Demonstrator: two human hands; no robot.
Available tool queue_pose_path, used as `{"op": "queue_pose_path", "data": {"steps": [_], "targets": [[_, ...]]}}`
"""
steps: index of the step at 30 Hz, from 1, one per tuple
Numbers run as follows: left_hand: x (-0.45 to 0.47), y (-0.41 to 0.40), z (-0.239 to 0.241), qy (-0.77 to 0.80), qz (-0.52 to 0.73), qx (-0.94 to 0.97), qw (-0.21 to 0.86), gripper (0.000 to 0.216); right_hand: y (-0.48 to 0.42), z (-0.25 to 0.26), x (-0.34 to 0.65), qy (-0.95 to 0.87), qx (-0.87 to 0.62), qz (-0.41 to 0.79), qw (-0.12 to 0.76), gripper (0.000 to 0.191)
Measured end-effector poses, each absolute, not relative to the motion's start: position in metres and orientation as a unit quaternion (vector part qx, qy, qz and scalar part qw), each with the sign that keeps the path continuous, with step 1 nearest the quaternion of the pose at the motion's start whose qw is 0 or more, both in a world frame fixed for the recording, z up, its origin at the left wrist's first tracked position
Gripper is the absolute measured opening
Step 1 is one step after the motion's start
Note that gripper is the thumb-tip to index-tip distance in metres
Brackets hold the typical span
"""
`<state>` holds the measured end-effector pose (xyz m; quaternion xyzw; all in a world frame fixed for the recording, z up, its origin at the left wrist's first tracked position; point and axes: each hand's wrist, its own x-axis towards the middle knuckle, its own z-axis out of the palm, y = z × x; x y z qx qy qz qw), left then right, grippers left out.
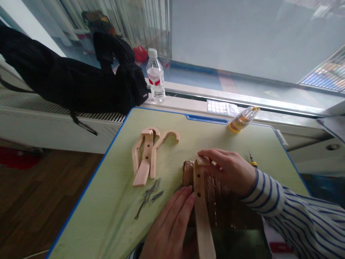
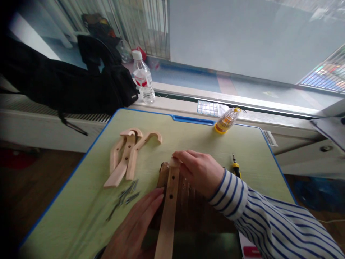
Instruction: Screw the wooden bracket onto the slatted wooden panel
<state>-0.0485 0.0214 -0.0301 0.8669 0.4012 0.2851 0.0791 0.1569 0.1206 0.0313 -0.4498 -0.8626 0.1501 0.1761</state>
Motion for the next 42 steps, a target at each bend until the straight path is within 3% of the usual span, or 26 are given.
{"op": "queue_pose_path", "data": {"steps": [42], "targets": [[-0.049,0.016,-0.040,0.429,0.237,0.860,0.141,0.065,0.116,0.030,0.155,-0.864,-0.457,0.116,0.176,0.022]]}}
